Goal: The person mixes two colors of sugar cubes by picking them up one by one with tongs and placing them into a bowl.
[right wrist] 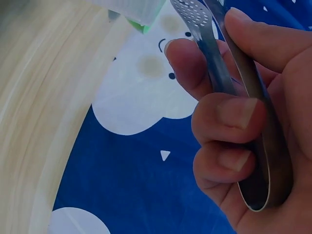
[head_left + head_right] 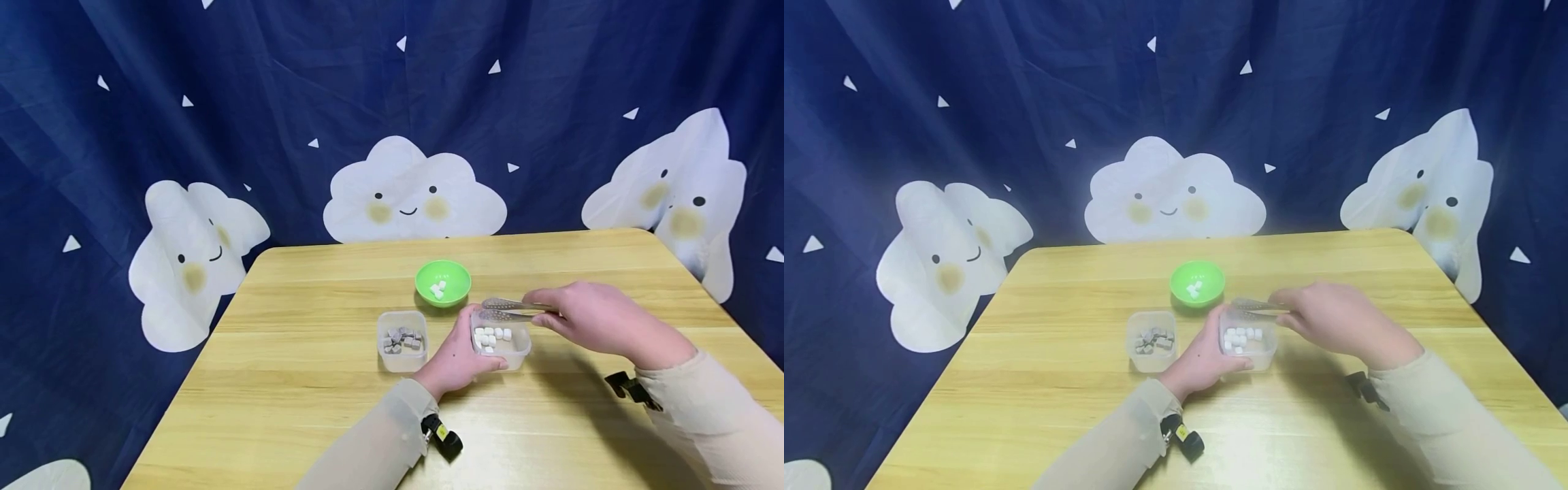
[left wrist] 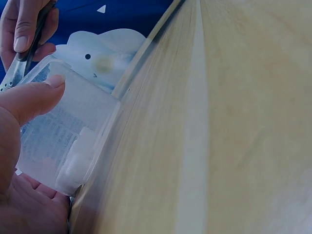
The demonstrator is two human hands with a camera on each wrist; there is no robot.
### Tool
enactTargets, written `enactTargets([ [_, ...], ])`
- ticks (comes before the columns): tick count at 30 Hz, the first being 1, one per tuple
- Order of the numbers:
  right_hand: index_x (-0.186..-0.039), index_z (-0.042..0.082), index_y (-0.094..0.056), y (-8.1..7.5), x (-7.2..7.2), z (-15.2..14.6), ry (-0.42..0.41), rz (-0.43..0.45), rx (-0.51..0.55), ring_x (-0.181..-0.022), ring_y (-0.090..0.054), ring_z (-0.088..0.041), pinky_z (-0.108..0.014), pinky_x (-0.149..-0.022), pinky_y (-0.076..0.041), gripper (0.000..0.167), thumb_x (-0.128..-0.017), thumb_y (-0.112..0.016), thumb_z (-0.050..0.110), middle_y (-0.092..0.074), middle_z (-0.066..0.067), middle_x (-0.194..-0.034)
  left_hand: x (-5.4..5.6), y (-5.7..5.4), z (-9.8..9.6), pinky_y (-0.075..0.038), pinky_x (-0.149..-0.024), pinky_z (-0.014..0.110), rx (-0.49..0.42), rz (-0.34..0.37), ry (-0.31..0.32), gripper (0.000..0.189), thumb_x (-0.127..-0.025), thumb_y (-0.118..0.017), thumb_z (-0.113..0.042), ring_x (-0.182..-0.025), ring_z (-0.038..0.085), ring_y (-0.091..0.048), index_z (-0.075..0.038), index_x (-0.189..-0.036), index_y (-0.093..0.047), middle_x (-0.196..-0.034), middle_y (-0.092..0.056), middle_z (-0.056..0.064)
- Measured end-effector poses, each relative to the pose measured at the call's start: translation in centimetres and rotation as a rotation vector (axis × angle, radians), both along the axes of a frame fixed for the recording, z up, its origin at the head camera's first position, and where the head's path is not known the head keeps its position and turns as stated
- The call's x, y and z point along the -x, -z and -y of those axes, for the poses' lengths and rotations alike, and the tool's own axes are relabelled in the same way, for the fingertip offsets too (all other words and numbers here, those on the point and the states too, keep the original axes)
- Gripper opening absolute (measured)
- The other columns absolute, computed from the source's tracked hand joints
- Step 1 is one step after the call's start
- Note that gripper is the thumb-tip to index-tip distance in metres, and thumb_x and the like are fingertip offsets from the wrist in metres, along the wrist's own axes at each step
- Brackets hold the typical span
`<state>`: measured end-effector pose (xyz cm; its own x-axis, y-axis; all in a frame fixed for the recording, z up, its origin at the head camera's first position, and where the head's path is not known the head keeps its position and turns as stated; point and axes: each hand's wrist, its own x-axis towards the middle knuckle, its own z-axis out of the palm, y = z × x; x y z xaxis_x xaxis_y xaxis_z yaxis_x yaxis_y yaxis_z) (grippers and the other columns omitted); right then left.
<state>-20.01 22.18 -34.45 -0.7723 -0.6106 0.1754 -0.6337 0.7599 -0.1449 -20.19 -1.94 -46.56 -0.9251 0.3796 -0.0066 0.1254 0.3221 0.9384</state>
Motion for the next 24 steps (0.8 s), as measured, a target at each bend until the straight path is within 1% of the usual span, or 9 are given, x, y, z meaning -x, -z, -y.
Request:
enactTargets([
  [4, -0.118, 0.018, -0.072, 0.4, 0.0, 0.0, -0.021, 0.000, -0.006, -0.076, -0.070, -0.017, -0.047, -0.063, -0.056, 0.027, -0.093, -0.074, 0.027, -0.073, 0.006, -0.093, 0.0, 0.1, 0.0, -0.040, -0.107, 0.035, 0.008, -0.009, 0.005, 0.107, -0.070, -0.094, -0.023, -0.114, 0.006, -0.055, -0.031, -0.153, -0.026, -0.143, -0.049, -0.006],
  [8, -0.115, 0.021, -0.073, 0.7, 0.1, 0.2, -0.035, 0.010, -0.016, -0.071, -0.066, -0.012, -0.044, -0.059, -0.054, 0.024, -0.092, -0.075, 0.027, -0.071, 0.010, -0.089, 0.0, 0.1, 0.0, -0.039, -0.109, 0.034, 0.010, -0.018, 0.014, 0.106, -0.071, -0.093, -0.024, -0.119, 0.008, -0.053, -0.030, -0.153, -0.026, -0.145, -0.048, -0.004],
  [11, -0.115, 0.022, -0.073, 1.0, 0.1, 0.5, -0.047, 0.029, -0.028, -0.069, -0.063, -0.009, -0.042, -0.058, -0.053, 0.024, -0.091, -0.076, 0.027, -0.070, 0.011, -0.089, 0.0, 0.1, 0.1, -0.039, -0.108, 0.033, 0.001, -0.015, 0.018, 0.105, -0.072, -0.093, -0.022, -0.118, 0.008, -0.054, -0.030, -0.153, -0.027, -0.143, -0.049, -0.005],
  [14, -0.115, 0.023, -0.074, 1.3, 0.2, 0.8, -0.070, 0.048, -0.035, -0.069, -0.062, -0.007, -0.042, -0.060, -0.054, 0.025, -0.090, -0.077, 0.026, -0.070, 0.012, -0.090, -0.1, 0.1, 0.1, -0.040, -0.107, 0.032, -0.003, -0.010, 0.018, 0.106, -0.072, -0.093, -0.020, -0.114, 0.006, -0.056, -0.029, -0.153, -0.026, -0.140, -0.050, -0.007],
  [16, -0.115, 0.023, -0.074, 1.3, 0.2, 1.0, -0.085, 0.059, -0.044, -0.069, -0.061, -0.006, -0.041, -0.061, -0.054, 0.025, -0.090, -0.077, 0.025, -0.070, 0.013, -0.090, -0.1, 0.0, 0.1, -0.039, -0.108, 0.033, 0.002, -0.010, 0.019, 0.106, -0.072, -0.093, -0.021, -0.114, 0.006, -0.055, -0.028, -0.153, -0.026, -0.140, -0.050, -0.008],
  [24, -0.112, 0.025, -0.074, 0.9, 0.2, 1.7, -0.115, 0.123, -0.078, -0.067, -0.056, -0.001, -0.037, -0.060, -0.051, 0.026, -0.087, -0.080, 0.026, -0.068, 0.017, -0.088, -0.2, -0.2, 0.1, -0.038, -0.110, 0.035, 0.014, -0.002, 0.020, 0.106, -0.073, -0.092, -0.022, -0.117, 0.007, -0.054, -0.030, -0.154, -0.024, -0.147, -0.046, -0.006],
])
